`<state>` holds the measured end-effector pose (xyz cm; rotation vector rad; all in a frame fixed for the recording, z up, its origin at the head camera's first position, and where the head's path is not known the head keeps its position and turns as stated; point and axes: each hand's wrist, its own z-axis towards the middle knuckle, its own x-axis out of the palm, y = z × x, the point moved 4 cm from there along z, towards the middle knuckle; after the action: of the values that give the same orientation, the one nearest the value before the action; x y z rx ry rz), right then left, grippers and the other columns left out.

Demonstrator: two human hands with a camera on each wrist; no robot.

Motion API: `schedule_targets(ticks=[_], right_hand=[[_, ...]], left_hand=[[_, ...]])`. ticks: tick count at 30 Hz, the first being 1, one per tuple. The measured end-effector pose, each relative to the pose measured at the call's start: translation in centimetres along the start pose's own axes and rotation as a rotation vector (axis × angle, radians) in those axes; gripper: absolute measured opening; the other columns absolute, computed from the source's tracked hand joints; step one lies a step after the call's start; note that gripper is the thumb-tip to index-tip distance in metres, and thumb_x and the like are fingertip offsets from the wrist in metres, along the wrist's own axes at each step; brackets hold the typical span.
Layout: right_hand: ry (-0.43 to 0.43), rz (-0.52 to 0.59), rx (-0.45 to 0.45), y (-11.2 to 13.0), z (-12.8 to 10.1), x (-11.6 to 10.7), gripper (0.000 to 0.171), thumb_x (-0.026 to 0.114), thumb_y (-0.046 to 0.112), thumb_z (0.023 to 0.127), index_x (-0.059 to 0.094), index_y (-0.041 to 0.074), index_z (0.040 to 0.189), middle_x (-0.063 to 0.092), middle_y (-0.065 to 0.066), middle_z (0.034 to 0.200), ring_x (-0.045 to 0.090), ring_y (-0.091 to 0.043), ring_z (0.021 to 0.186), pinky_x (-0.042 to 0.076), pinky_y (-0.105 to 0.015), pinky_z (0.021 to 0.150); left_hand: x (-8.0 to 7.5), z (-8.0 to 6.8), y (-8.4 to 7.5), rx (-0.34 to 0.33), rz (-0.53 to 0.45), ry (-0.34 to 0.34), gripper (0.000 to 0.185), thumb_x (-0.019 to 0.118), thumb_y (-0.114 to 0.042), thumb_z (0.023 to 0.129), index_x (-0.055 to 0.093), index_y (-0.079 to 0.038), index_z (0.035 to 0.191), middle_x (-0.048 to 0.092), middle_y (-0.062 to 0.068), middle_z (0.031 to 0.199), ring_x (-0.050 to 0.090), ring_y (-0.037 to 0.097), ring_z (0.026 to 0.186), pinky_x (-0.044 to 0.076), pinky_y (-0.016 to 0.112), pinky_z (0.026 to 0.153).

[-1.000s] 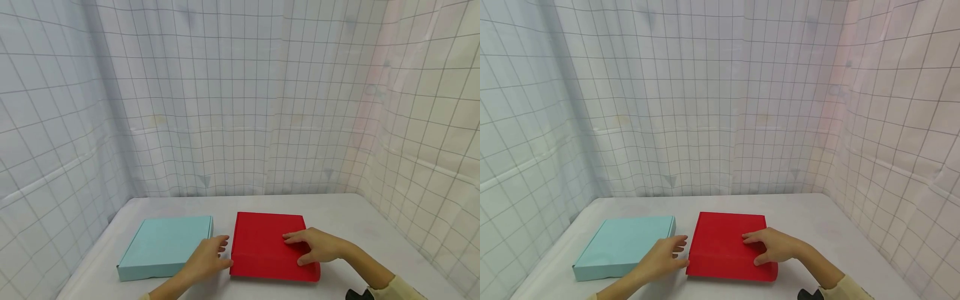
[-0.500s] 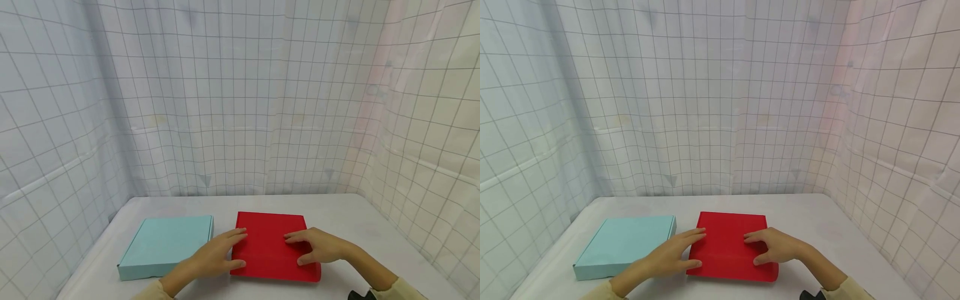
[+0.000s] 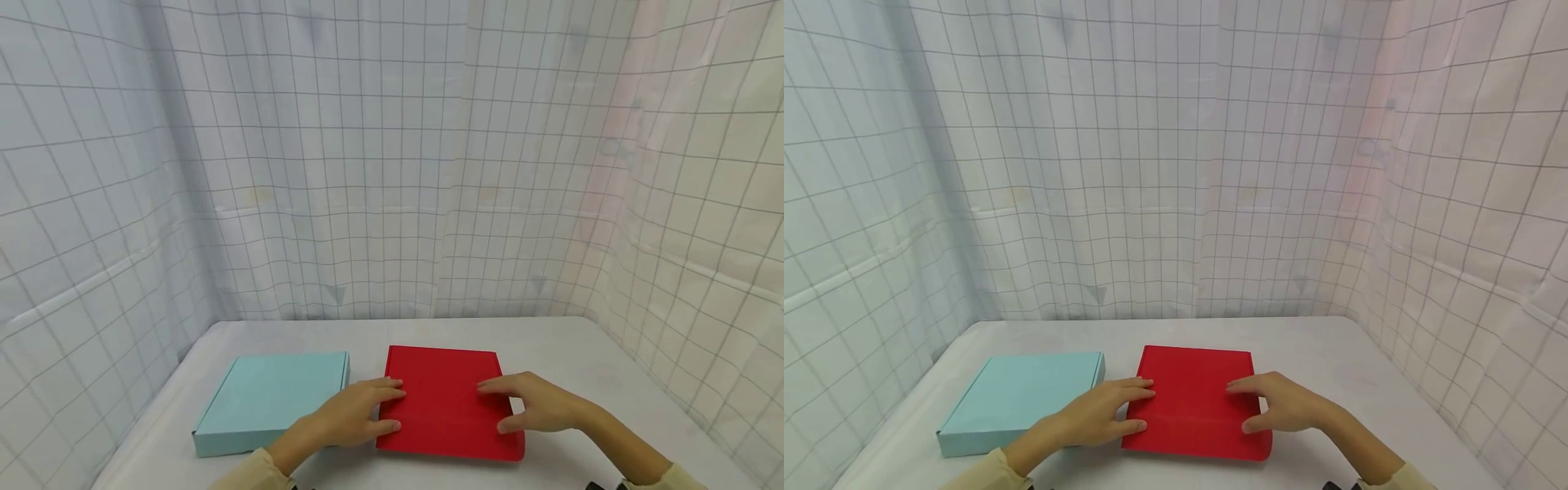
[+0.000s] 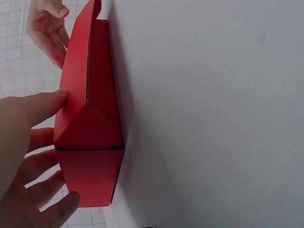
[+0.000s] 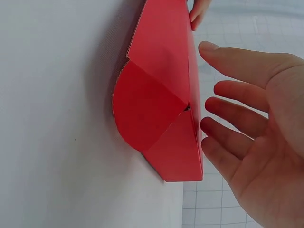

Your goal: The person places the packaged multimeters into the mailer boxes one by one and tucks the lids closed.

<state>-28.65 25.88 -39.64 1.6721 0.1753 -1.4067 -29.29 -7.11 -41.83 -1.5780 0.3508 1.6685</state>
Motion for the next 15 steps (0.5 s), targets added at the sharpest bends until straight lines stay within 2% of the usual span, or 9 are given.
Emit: schedule_targets(ticks=[5, 11, 15], right_hand=[[-0.038, 0.006, -0.004, -0.1, -0.7, -0.4, 0.057, 0.076, 0.032, 0.095, 0.06, 0.006, 0.143, 0.06, -0.003, 0.141, 0.056, -0.025, 0.129, 0.052, -0.043, 0.103], [-0.092, 0.015, 0.052, -0.7, -2.1, -0.7, 0.057, 0.076, 0.031, 0.096, 0.061, -0.002, 0.14, 0.064, -0.01, 0.137, 0.061, -0.035, 0.123, 0.055, -0.041, 0.098], [-0.096, 0.057, 0.101, -1.4, -3.1, -0.5, 0.053, 0.077, 0.029, 0.095, 0.064, -0.005, 0.134, 0.067, -0.014, 0.129, 0.068, -0.034, 0.112, 0.058, -0.041, 0.092]], left_hand=[[-0.1, 0.0, 0.0, -0.006, -0.004, -0.006, 0.057, 0.073, -0.044, 0.096, 0.064, -0.015, 0.143, 0.055, 0.0, 0.151, 0.049, 0.024, 0.14, 0.048, 0.046, 0.107], [0.2, -0.1, 0.1, 0.007, -0.025, -0.022, 0.055, 0.073, -0.043, 0.096, 0.065, -0.014, 0.142, 0.054, 0.0, 0.151, 0.048, 0.024, 0.14, 0.047, 0.046, 0.108], [0.4, -0.1, 0.1, 0.014, -0.063, -0.024, 0.054, 0.073, -0.041, 0.096, 0.065, -0.013, 0.142, 0.054, 0.0, 0.15, 0.047, 0.025, 0.14, 0.047, 0.044, 0.108]])
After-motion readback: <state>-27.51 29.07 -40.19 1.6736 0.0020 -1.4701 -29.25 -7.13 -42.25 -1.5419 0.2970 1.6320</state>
